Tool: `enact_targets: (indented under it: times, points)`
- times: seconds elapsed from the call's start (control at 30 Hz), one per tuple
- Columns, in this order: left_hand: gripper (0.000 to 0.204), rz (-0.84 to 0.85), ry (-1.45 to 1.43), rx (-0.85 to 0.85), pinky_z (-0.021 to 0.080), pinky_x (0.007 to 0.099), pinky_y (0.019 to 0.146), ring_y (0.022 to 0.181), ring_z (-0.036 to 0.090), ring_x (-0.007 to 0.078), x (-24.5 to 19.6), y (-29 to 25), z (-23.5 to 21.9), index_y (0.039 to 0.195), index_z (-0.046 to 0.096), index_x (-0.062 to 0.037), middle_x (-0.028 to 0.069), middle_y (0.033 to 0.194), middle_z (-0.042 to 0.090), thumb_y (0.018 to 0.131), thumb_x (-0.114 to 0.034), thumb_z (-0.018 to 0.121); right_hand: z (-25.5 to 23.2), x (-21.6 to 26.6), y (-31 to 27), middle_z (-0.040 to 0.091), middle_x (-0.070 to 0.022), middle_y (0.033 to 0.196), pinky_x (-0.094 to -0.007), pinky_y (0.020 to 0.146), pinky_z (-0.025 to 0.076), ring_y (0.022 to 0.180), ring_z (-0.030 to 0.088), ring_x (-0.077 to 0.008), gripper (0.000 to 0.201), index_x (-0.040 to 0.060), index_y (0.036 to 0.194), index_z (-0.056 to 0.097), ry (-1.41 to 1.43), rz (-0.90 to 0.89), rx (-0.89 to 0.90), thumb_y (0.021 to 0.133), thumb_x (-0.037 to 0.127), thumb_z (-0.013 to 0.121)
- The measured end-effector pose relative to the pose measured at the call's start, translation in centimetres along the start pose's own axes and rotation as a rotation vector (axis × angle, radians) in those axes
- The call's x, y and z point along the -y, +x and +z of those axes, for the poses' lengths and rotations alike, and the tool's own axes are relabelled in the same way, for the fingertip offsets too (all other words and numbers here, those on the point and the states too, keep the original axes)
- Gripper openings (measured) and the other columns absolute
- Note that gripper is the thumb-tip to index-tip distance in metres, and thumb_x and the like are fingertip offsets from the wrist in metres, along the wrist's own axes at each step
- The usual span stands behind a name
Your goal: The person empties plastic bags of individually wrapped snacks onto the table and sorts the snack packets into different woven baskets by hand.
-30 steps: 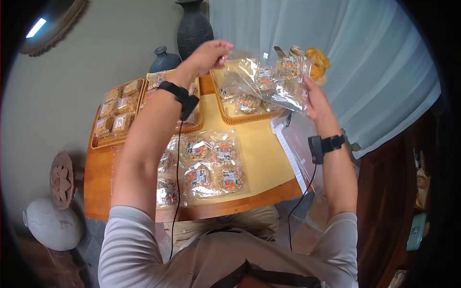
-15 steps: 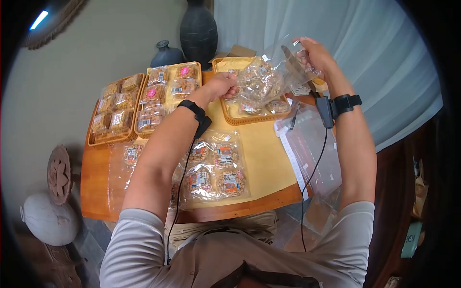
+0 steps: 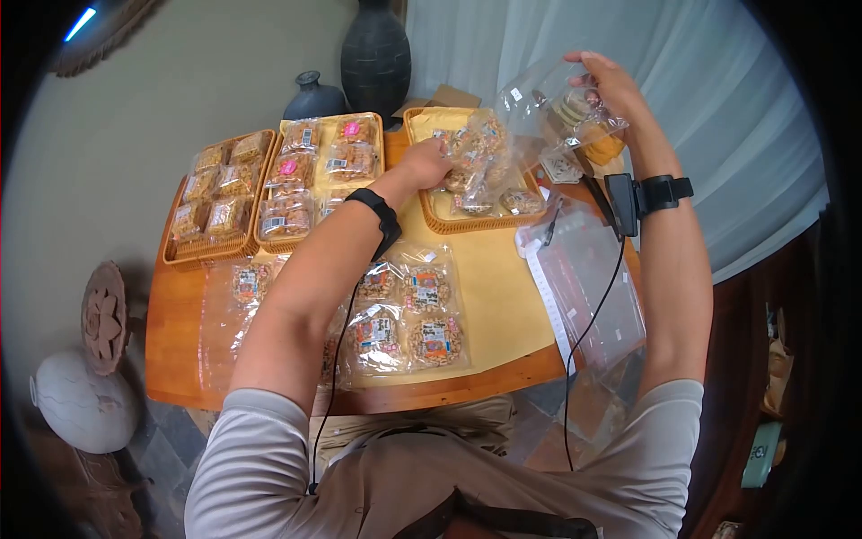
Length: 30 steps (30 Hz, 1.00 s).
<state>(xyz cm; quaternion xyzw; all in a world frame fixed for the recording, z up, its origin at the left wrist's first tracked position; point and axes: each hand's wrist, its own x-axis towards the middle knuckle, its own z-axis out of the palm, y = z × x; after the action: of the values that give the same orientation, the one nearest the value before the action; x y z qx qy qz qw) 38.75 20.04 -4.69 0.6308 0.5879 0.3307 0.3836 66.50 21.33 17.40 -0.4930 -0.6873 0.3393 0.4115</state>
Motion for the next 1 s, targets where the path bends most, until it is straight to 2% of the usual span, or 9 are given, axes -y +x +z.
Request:
enact_targets:
  times: [0.07, 0.17, 0.37, 0.47, 0.57, 0.67, 0.8, 0.87, 1.0]
  points:
    - [0.045, 0.148, 0.308, -0.133, 0.053, 0.0415, 0.093, 0.104, 0.069, 0.037, -0.8, -0.9, -0.1, 0.127, 0.06, -0.001, 0.0244, 0.109, 0.071, 0.089, -0.026, 0.067, -0.3, -0.2, 0.0, 0.066, -0.0042, 0.09, -0.0197, 0.048, 0.041, 0.057, 0.047, -0.0048, 0.034, 0.0125, 0.124, 0.066, -0.047, -0.066, -0.003, 0.106, 0.031, 0.044]
    - [0.058, 0.291, 0.462, -0.201, 0.05, 0.0451, 0.097, 0.108, 0.065, 0.0427, -0.4, -1.4, 0.4, 0.131, 0.057, -0.0004, 0.0229, 0.11, 0.07, 0.092, -0.043, 0.064, -0.6, 0.1, -0.4, 0.062, -0.0016, 0.091, -0.0159, 0.048, 0.037, 0.059, 0.043, -0.0017, 0.035, 0.0141, 0.127, 0.066, 0.022, -0.039, -0.049, 0.108, 0.035, 0.046]
    - [0.066, 0.298, 0.572, -0.033, 0.045, 0.0468, 0.106, 0.127, 0.054, 0.0419, -2.4, -4.8, 0.9, 0.139, 0.055, -0.0057, 0.0215, 0.138, 0.057, 0.091, -0.049, 0.065, -2.3, 0.6, -1.8, 0.061, -0.0018, 0.091, -0.0142, 0.047, 0.035, 0.058, 0.041, -0.0009, 0.034, 0.0146, 0.126, 0.067, 0.05, -0.059, -0.062, 0.108, 0.033, 0.045]
    - [0.069, 0.307, 0.627, -0.019, 0.044, 0.0467, 0.108, 0.131, 0.05, 0.0396, -2.7, -5.1, 1.0, 0.142, 0.053, -0.0079, 0.0196, 0.142, 0.053, 0.091, -0.052, 0.065, -3.3, 0.1, -2.3, 0.061, -0.0018, 0.091, -0.014, 0.047, 0.035, 0.058, 0.041, -0.0008, 0.034, 0.0141, 0.126, 0.067, 0.078, -0.036, -0.062, 0.108, 0.032, 0.045]
    - [0.067, 0.2, 0.651, -0.031, 0.045, 0.0469, 0.108, 0.131, 0.051, 0.0394, -3.4, -4.8, 1.2, 0.141, 0.054, -0.0076, 0.0192, 0.144, 0.052, 0.091, -0.051, 0.065, -4.4, 0.4, -3.6, 0.065, -0.0034, 0.093, -0.017, 0.045, 0.034, 0.057, 0.042, -0.0009, 0.036, 0.013, 0.127, 0.066, 0.104, -0.007, -0.051, 0.107, 0.035, 0.047]
    - [0.067, 0.208, 0.694, -0.111, 0.047, 0.0458, 0.104, 0.122, 0.058, 0.0389, -3.5, -4.7, 1.6, 0.14, 0.055, -0.0074, 0.0213, 0.132, 0.06, 0.091, -0.051, 0.066, -5.4, -0.3, -3.5, 0.065, -0.0034, 0.091, -0.0147, 0.046, 0.033, 0.055, 0.041, -0.0012, 0.035, 0.0121, 0.128, 0.066, 0.189, -0.089, -0.042, 0.108, 0.033, 0.046]
    - [0.064, 0.235, 0.597, -0.048, 0.048, 0.0451, 0.102, 0.12, 0.06, 0.0385, -3.1, -3.6, 1.1, 0.137, 0.057, -0.0051, 0.0224, 0.129, 0.061, 0.092, -0.049, 0.065, -6.9, 1.8, -5.9, 0.065, -0.0036, 0.089, -0.0138, 0.048, 0.034, 0.057, 0.042, -0.0013, 0.036, 0.0108, 0.129, 0.066, 0.22, -0.12, 0.084, 0.109, 0.032, 0.045]
    - [0.062, 0.334, 0.462, -0.12, 0.05, 0.0433, 0.099, 0.115, 0.064, 0.0359, -2.6, -3.3, 0.6, 0.131, 0.06, -0.0023, 0.0219, 0.124, 0.066, 0.091, -0.049, 0.065, -7.6, 2.7, -6.6, 0.066, -0.0028, 0.089, -0.0158, 0.056, 0.043, 0.066, 0.051, -0.0028, 0.038, 0.0075, 0.132, 0.064, 0.262, -0.21, 0.298, 0.109, 0.033, 0.046]
    - [0.059, 0.238, 0.074, -0.062, 0.052, 0.0447, 0.094, 0.104, 0.067, 0.0372, -2.2, -2.8, -1.0, 0.127, 0.062, -0.0029, 0.0202, 0.113, 0.07, 0.091, -0.05, 0.065, -7.1, 3.7, -8.8, 0.061, 0.0012, 0.088, -0.0116, 0.048, 0.034, 0.059, 0.043, 0.003, 0.04, 0.0059, 0.136, 0.06, 0.343, -0.303, 0.187, 0.108, 0.032, 0.05]
